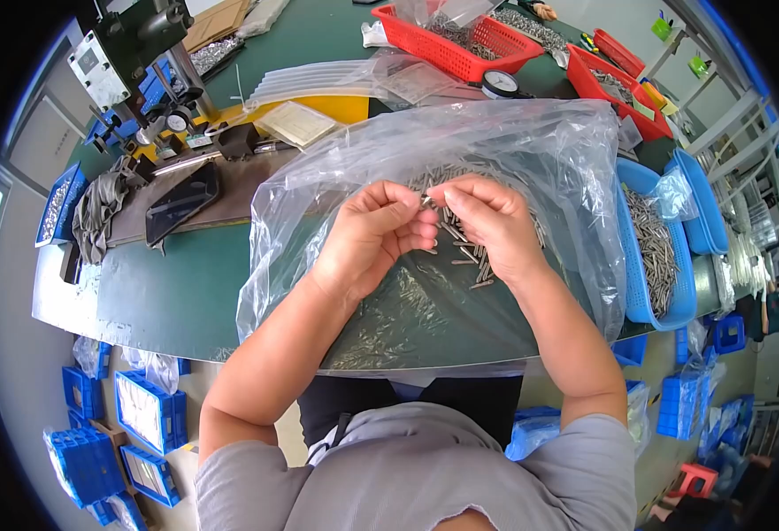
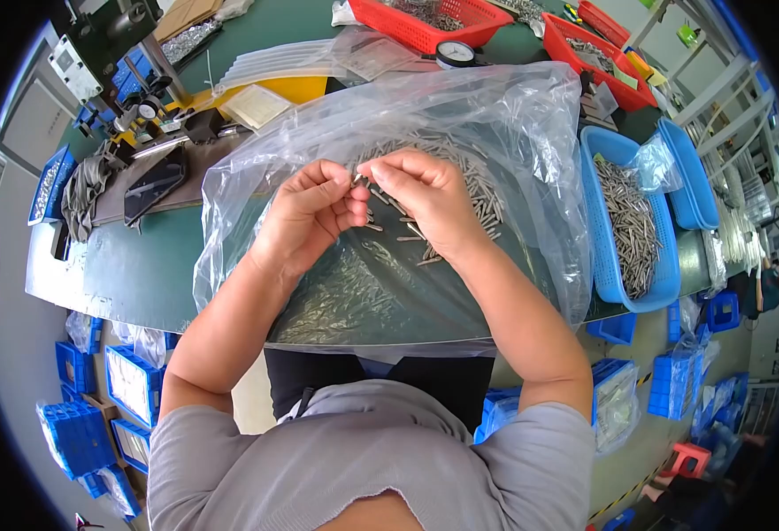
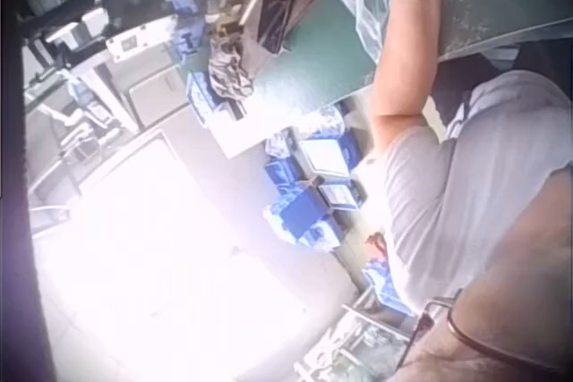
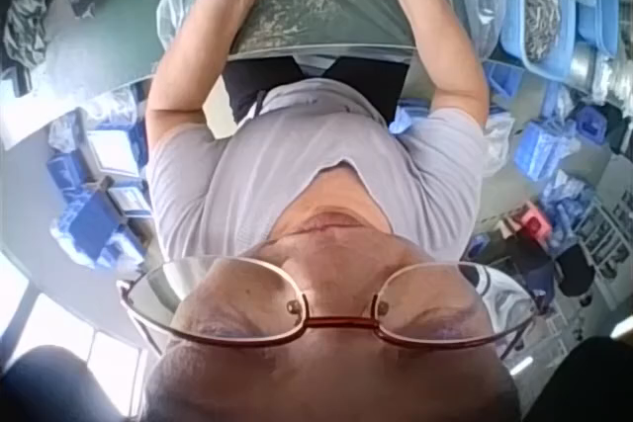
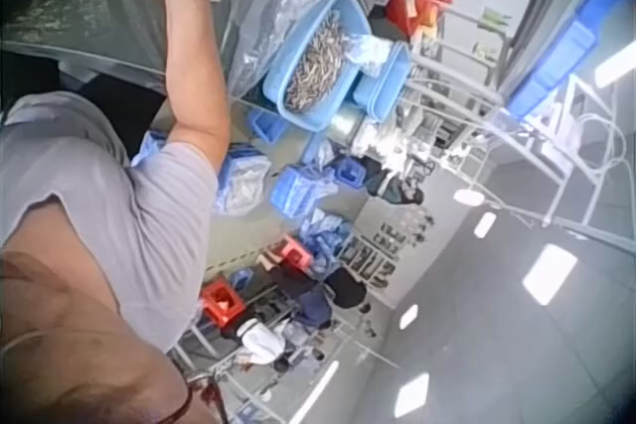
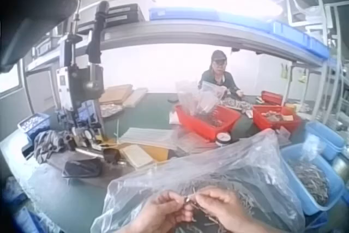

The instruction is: Inspecting and sorting small metal pins from a plastic bag at a factory workbench.

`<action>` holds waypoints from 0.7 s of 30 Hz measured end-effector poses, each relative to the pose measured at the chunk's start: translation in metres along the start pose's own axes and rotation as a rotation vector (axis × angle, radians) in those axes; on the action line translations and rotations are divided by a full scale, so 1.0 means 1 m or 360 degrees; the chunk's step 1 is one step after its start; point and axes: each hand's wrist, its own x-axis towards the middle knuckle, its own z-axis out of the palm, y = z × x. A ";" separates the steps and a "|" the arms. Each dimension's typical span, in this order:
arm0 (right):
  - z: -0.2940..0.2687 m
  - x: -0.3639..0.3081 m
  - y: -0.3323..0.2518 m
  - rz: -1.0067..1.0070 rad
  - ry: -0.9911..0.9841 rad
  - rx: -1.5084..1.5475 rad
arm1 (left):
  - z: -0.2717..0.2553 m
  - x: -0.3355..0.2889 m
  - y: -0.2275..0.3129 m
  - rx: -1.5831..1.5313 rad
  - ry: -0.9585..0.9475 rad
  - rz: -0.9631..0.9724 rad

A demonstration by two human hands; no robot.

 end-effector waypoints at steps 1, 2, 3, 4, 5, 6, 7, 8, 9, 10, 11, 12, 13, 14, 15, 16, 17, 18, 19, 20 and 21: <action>0.001 0.000 0.001 -0.0041 0.0027 -0.0099 | -0.001 0.001 0.000 0.0019 -0.0026 -0.0005; 0.002 0.000 0.002 -0.0083 0.0054 -0.0198 | 0.000 0.001 -0.001 0.0039 -0.0052 -0.0010; 0.001 0.001 0.001 -0.0086 0.0056 -0.0197 | 0.000 0.001 0.000 0.0042 -0.0055 -0.0010; -0.001 0.001 0.001 -0.0002 0.0020 -0.0125 | 0.001 0.000 0.001 0.0041 -0.0025 -0.0008; -0.002 0.002 0.000 0.0083 -0.0015 -0.0053 | 0.001 0.000 0.001 0.0041 0.0005 -0.0005; -0.002 0.002 -0.001 0.0083 -0.0014 -0.0052 | 0.001 0.000 0.001 0.0041 0.0005 -0.0006; -0.002 0.001 -0.004 0.0136 -0.0018 -0.0016 | 0.001 0.000 0.001 0.0044 0.0008 -0.0011; -0.002 0.001 -0.005 0.0189 -0.0021 0.0021 | 0.001 0.000 0.001 0.0047 0.0012 -0.0016; 0.000 0.001 -0.004 0.0191 -0.0019 0.0022 | 0.002 0.000 0.000 0.0046 0.0013 -0.0018; 0.005 0.001 -0.002 0.0109 -0.0002 0.0006 | 0.002 0.000 0.001 0.0088 -0.0001 -0.0015; 0.007 0.001 0.000 0.0028 0.0015 -0.0010 | 0.002 0.000 0.000 0.0130 -0.0015 -0.0012; 0.006 0.001 0.001 0.0033 0.0017 -0.0007 | 0.002 -0.001 0.000 0.0129 -0.0012 -0.0018; 0.003 0.002 0.003 0.0055 0.0008 -0.0068 | 0.003 -0.001 0.000 0.0201 0.0009 0.0006; 0.001 0.003 0.004 0.0077 -0.0001 -0.0128 | 0.003 -0.002 0.000 0.0274 0.0030 0.0029; -0.001 0.003 0.003 0.0093 0.0080 -0.0037 | 0.005 -0.002 0.001 0.0271 0.0026 0.0025; -0.010 0.006 0.005 0.0105 0.0063 0.0141 | 0.007 -0.002 0.002 0.0301 0.0106 0.0057; -0.019 0.009 0.007 0.0116 0.0046 0.0318 | 0.009 -0.001 0.002 0.0330 0.0187 0.0089; -0.014 0.012 0.007 0.0100 0.0192 0.0576 | 0.007 -0.001 0.003 0.0329 0.0192 0.0089; -0.010 0.013 0.004 0.0103 0.0189 0.0577 | 0.005 0.000 0.004 0.0309 0.0228 0.0141; -0.006 0.013 -0.001 0.0191 0.0289 0.0755 | 0.003 0.000 0.004 0.0288 0.0264 0.0194; -0.004 0.013 -0.004 0.0277 0.0391 0.0929 | 0.003 0.000 0.004 0.0286 0.0264 0.0195</action>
